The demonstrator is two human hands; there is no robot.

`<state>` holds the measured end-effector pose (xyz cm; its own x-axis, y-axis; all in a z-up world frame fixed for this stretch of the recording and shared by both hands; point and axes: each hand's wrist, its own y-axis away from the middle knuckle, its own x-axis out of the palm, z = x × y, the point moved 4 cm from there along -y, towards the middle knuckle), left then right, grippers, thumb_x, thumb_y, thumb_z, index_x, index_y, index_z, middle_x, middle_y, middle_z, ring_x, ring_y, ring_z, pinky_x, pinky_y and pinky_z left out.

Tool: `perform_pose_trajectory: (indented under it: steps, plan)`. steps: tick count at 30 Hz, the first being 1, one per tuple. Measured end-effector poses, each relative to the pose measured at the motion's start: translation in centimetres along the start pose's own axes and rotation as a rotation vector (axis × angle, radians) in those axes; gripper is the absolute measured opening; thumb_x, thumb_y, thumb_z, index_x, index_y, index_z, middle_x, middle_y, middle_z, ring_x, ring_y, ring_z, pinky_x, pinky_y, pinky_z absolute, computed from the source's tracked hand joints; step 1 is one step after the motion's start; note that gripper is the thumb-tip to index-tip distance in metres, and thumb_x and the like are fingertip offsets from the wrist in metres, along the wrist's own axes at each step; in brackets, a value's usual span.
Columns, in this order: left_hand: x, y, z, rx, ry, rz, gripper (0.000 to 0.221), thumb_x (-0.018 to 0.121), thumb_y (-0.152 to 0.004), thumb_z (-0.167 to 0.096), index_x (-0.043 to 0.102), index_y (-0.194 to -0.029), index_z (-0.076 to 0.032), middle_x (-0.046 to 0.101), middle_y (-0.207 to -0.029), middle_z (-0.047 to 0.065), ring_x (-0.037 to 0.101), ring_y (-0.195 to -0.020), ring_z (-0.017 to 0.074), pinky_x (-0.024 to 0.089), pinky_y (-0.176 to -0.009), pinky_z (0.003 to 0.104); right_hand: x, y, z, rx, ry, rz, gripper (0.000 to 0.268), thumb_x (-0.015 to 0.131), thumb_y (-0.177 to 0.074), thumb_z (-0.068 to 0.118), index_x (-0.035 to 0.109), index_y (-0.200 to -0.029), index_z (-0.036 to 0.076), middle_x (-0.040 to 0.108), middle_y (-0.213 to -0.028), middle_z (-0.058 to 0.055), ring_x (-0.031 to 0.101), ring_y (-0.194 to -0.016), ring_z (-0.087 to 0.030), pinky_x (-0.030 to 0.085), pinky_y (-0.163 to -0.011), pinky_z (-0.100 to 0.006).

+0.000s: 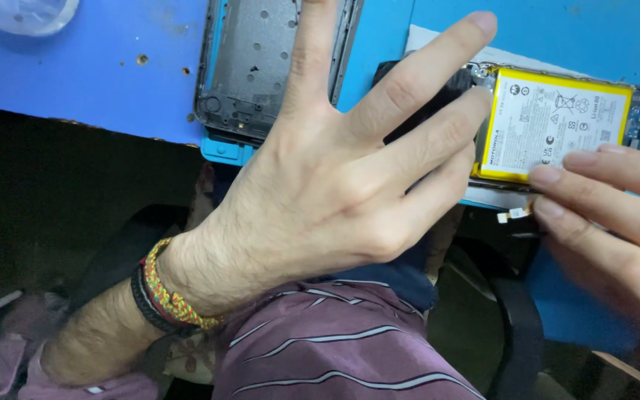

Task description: Disassembling a mobile phone to remove the battery and access internal components using a screwdriver and prying tools.

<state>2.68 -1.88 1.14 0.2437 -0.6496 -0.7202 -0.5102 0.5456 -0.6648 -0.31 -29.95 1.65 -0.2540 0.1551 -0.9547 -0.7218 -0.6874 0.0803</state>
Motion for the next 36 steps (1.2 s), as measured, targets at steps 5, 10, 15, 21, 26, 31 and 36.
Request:
perform_pose_trajectory:
  steps: [5,10,15,21,26,31,36]
  plan:
    - [0.0,-0.1,0.1,-0.019,-0.029,0.068,0.018,0.068,-0.127,-0.004,0.080,-0.121,0.008,0.064,-0.136,0.017,0.041,-0.146,0.0341,0.037,-0.110,0.085,-1.5,-3.6,1.5,-0.311,0.149,-0.046,0.044,0.062,-0.101,-0.001,0.061,-0.145,-0.007,0.064,-0.151,-0.028,0.064,-0.138,-0.050,0.055,-0.121,-0.061]
    - [0.2,0.1,-0.2,-0.041,-0.002,0.052,0.025,0.060,-0.126,-0.001,0.083,-0.128,0.009,0.059,-0.134,0.018,0.037,-0.147,0.0325,0.033,-0.113,0.087,-1.5,-5.0,2.1,-0.452,0.234,-0.036,0.043,0.054,-0.104,0.003,0.061,-0.143,-0.013,0.066,-0.146,-0.036,0.070,-0.129,-0.053,0.060,-0.111,-0.064]
    - [0.2,0.4,0.0,-0.039,0.003,0.042,0.023,0.063,-0.127,-0.003,0.083,-0.125,0.008,0.061,-0.136,0.017,0.041,-0.145,0.0332,0.035,-0.113,0.086,-1.3,-4.9,2.9,-0.469,0.298,-0.068,0.039,0.054,-0.105,-0.001,0.065,-0.139,-0.020,0.069,-0.141,-0.041,0.074,-0.123,-0.056,0.063,-0.106,-0.063]
    - [-0.5,1.6,0.3,-0.009,0.018,0.017,0.008,0.080,-0.130,-0.003,0.081,-0.132,0.005,0.067,-0.145,0.018,0.052,-0.141,0.0400,0.030,-0.107,0.090,-0.9,-5.0,3.0,-0.537,0.370,-0.135,0.035,0.056,-0.107,-0.009,0.072,-0.131,-0.028,0.074,-0.132,-0.047,0.079,-0.113,-0.059,0.068,-0.096,-0.063]
    - [-0.8,1.9,0.2,-0.010,0.046,-0.067,0.007,0.080,-0.128,-0.001,0.084,-0.124,0.005,0.072,-0.138,0.018,0.054,-0.138,0.0396,0.029,-0.106,0.089,-0.7,-5.2,3.1,-0.588,0.419,-0.174,0.025,0.067,-0.104,-0.021,0.076,-0.126,-0.031,0.077,-0.125,-0.049,0.081,-0.105,-0.059,0.070,-0.091,-0.061]
    - [-0.5,1.7,-0.2,-0.026,0.088,-0.126,0.022,0.070,-0.125,0.001,0.086,-0.111,0.004,0.072,-0.137,0.015,0.054,-0.140,0.0345,0.031,-0.111,0.088,-0.7,-5.5,3.6,-0.613,0.525,-0.136,0.029,0.064,-0.106,-0.013,0.077,-0.127,-0.028,0.078,-0.129,-0.050,0.082,-0.107,-0.056,0.072,-0.091,-0.061]
    - [0.1,1.5,-0.3,-0.018,0.072,-0.150,0.021,0.071,-0.124,0.002,0.086,-0.108,0.002,0.072,-0.134,0.013,0.053,-0.139,0.0327,0.036,-0.111,0.087,-0.8,-5.2,3.6,-0.587,0.534,-0.119,0.035,0.058,-0.107,-0.010,0.077,-0.129,-0.028,0.077,-0.132,-0.050,0.082,-0.109,-0.057,0.072,-0.093,-0.062]
